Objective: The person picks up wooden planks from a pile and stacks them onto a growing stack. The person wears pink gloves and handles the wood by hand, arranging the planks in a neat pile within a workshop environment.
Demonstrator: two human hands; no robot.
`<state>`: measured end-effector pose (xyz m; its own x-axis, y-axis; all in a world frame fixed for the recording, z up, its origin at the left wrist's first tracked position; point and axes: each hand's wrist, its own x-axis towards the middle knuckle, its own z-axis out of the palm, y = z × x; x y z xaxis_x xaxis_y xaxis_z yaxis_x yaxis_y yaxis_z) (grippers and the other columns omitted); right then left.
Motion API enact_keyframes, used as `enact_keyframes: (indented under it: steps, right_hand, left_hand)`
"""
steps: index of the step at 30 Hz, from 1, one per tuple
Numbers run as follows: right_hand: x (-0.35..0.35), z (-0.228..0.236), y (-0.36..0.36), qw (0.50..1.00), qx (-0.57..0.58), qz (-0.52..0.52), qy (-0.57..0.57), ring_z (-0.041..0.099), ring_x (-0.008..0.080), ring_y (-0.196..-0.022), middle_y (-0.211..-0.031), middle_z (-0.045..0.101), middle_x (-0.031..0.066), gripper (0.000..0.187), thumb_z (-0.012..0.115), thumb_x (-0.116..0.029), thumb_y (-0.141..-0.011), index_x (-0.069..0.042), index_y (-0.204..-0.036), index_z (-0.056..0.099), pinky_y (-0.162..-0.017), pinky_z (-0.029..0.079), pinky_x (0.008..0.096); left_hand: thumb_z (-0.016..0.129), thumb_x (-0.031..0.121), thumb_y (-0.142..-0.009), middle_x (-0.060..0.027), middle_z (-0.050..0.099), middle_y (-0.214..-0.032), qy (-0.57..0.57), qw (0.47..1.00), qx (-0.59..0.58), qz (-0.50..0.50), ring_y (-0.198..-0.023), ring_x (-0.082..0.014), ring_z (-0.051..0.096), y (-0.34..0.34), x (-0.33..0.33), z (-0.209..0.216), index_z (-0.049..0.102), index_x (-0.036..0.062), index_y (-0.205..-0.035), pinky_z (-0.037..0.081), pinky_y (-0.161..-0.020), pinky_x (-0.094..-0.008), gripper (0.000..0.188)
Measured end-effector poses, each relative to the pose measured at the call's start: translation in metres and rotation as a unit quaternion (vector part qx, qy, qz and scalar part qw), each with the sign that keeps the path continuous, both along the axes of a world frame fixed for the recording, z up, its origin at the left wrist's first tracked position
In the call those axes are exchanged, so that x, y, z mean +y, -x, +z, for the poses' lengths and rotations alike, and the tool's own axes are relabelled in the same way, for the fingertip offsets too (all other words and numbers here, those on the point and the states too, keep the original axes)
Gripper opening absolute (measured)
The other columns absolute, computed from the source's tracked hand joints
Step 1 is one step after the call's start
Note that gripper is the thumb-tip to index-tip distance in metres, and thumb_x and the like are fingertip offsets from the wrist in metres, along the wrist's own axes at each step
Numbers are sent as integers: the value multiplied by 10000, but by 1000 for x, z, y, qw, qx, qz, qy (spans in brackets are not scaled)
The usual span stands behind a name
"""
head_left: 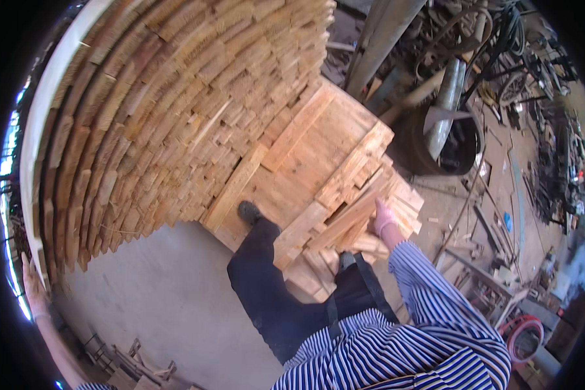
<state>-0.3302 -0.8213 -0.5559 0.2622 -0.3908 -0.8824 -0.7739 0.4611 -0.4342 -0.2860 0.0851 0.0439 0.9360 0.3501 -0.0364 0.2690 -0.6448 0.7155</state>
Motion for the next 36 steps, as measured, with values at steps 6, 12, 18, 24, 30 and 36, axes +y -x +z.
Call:
enact_keyframes:
  steps: [6, 12, 18, 24, 30, 36]
  right_hand:
    - [-70, -12, 44, 998, 44, 30, -39, 523, 274, -693, -929, 599, 153, 508, 629, -564, -945, -121, -1193, 625, -565, 441, 476]
    - [-17, -38, 3, 995, -55, 43, -70, 561, 344, -966, -1263, 526, 147, 680, 687, -562, -903, -201, -1441, 480, -822, 497, 640]
    - [0, -127, 67, 987, -8, 126, -102, 556, 252, -729, -1092, 560, 98, 578, 695, -520, -912, -203, -1374, 551, -572, 508, 450]
    - [51, -185, 83, 959, 19, 180, -220, 586, 301, -850, -1088, 583, 107, 543, 692, -473, -939, -191, -1381, 553, -637, 540, 495]
    - [161, -45, 83, 873, -230, 429, -3, 554, 324, -1233, -1445, 486, 208, 771, 637, -359, -988, -77, -1609, 278, -994, 472, 442]
    - [295, 204, -84, 713, -462, 501, 167, 368, 354, -1492, -1651, 288, 257, 866, 644, -359, -984, -66, -1647, 170, -1199, 318, 422]
  left_hand:
    - [607, 607, -978, -91, 688, -1106, 297, 931, 6, 212, -790, -114, 557, 38, -107, -88, 645, 85, -1275, 398, -495, -238, 602]
    - [660, 490, -985, -126, 579, -1371, 306, 919, -121, 216, -1206, -358, 578, 21, -82, -59, 563, 178, -1340, 429, -924, -673, 483]
    - [632, 541, -987, -108, 474, -1523, 227, 932, -60, 276, -1393, -421, 465, 28, -91, -104, 451, 196, -1427, 256, -1022, -825, 588]
    - [635, 520, -989, -98, 570, -1436, 261, 921, -122, 262, -1348, -370, 501, 1, -68, -92, 550, 153, -1410, 295, -1080, -752, 565]
    - [699, 366, -975, -172, 556, -1409, 371, 872, -229, 221, -1276, -378, 508, -15, -106, -67, 549, 68, -1392, 403, -1062, -663, 534]
    - [767, 449, -918, -212, 436, -1550, 117, 963, -127, 205, -1418, -405, 405, 21, -108, -65, 456, 44, -1499, 300, -1166, -640, 774]
